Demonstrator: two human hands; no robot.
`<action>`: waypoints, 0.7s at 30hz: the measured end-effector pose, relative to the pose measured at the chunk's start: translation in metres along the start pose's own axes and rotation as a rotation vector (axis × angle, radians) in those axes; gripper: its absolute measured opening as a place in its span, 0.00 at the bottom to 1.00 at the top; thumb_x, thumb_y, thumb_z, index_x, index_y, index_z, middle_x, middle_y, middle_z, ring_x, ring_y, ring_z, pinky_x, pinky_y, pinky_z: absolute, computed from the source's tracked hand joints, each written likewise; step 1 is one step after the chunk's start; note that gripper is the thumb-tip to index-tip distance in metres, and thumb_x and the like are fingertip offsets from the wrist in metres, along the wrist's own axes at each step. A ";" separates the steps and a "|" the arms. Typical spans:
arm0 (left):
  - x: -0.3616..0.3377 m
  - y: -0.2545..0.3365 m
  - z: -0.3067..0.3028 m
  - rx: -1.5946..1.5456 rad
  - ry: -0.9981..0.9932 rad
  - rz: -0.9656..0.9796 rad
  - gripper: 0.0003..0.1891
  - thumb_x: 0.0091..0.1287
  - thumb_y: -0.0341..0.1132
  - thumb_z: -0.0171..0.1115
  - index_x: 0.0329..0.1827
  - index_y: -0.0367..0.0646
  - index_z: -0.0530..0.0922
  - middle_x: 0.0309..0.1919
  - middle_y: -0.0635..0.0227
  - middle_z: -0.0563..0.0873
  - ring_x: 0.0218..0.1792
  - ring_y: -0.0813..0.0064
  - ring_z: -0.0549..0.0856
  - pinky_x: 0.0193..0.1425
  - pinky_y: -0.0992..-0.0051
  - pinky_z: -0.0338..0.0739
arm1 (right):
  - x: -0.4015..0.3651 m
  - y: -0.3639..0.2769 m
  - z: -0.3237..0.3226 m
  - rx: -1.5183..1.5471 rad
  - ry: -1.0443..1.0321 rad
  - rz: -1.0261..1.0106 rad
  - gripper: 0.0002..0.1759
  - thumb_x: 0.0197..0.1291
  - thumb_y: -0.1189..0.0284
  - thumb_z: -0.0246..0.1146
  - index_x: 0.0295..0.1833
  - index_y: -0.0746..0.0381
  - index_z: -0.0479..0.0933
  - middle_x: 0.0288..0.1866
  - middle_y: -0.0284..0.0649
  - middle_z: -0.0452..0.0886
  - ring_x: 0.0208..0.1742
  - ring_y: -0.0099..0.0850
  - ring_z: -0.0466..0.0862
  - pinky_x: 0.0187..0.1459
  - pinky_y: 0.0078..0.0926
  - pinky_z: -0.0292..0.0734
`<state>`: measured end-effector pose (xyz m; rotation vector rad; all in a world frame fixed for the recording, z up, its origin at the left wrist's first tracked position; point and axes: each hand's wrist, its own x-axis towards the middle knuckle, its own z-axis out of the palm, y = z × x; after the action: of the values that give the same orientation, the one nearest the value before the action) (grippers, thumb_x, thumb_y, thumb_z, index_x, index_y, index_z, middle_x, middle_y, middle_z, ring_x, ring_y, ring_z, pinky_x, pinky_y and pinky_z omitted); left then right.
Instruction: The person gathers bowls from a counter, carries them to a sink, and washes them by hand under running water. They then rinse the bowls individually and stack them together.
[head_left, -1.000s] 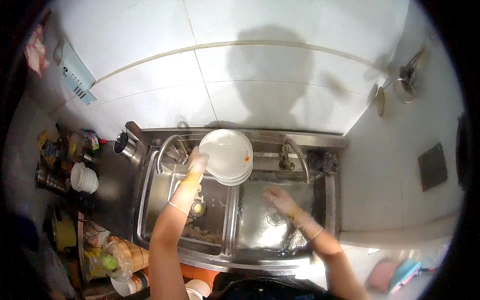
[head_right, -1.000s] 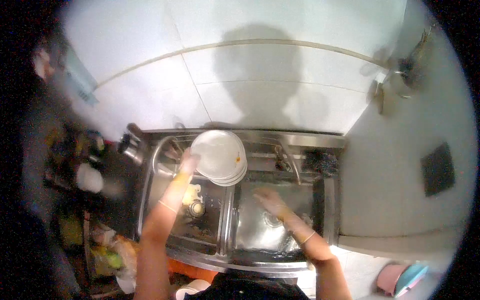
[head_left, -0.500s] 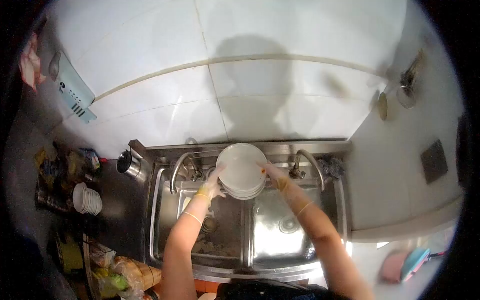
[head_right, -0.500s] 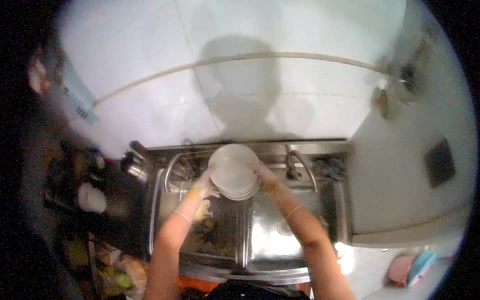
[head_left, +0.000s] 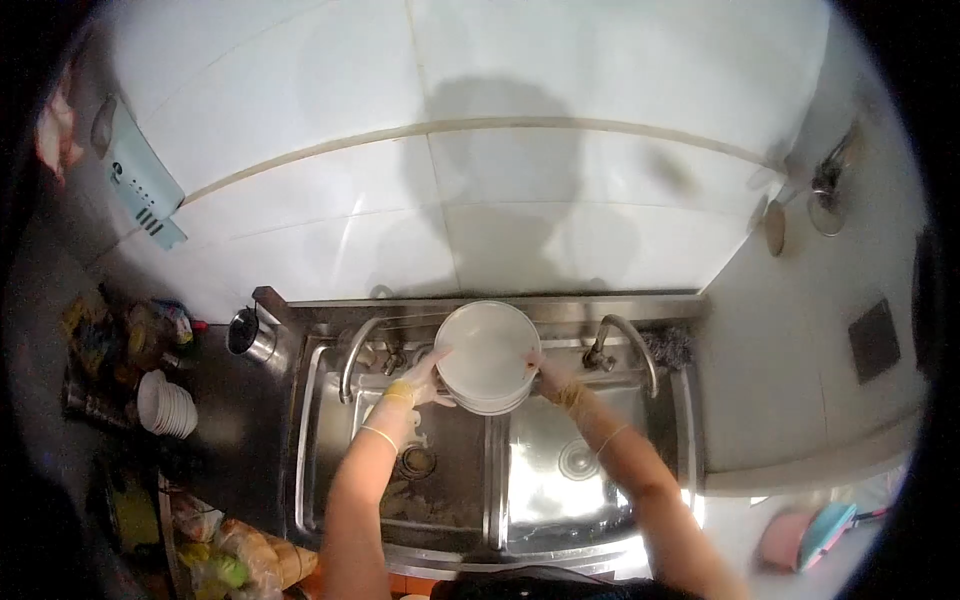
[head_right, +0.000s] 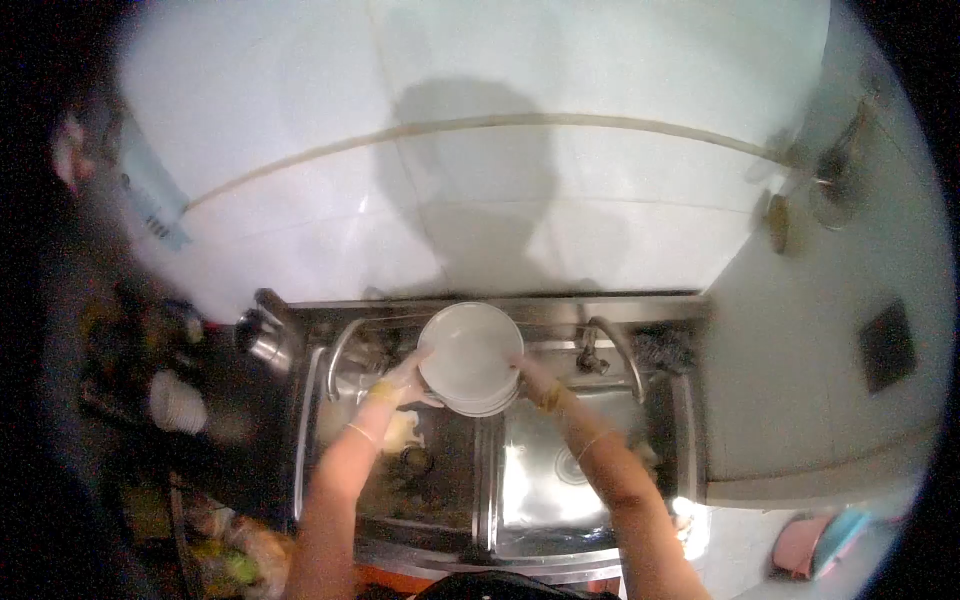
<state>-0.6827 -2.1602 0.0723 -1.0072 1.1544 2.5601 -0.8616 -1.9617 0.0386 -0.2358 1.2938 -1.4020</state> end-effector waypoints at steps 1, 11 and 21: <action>0.000 -0.001 -0.002 -0.020 -0.014 -0.013 0.44 0.53 0.59 0.56 0.68 0.50 0.47 0.68 0.57 0.49 0.67 0.50 0.48 0.57 0.33 0.43 | -0.003 0.000 0.003 0.000 -0.020 -0.042 0.42 0.48 0.47 0.57 0.64 0.60 0.54 0.60 0.46 0.62 0.60 0.42 0.64 0.57 0.52 0.61; -0.028 -0.076 0.000 -0.405 -0.037 0.144 0.38 0.56 0.52 0.57 0.67 0.47 0.51 0.64 0.59 0.59 0.64 0.57 0.58 0.64 0.47 0.51 | -0.056 0.014 0.019 -0.235 -0.082 -0.095 0.49 0.48 0.54 0.59 0.68 0.60 0.39 0.66 0.51 0.50 0.67 0.44 0.53 0.64 0.41 0.52; -0.091 -0.169 0.030 -0.280 -0.011 0.331 0.37 0.52 0.40 0.58 0.63 0.35 0.54 0.59 0.55 0.66 0.61 0.62 0.65 0.64 0.60 0.60 | -0.147 0.030 0.020 -0.473 -0.140 -0.112 0.60 0.41 0.43 0.60 0.68 0.63 0.34 0.67 0.58 0.47 0.68 0.48 0.49 0.63 0.52 0.50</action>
<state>-0.5620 -2.0106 0.0421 -0.9174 1.0558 3.0529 -0.7819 -1.8477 0.0984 -0.7223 1.4980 -1.1295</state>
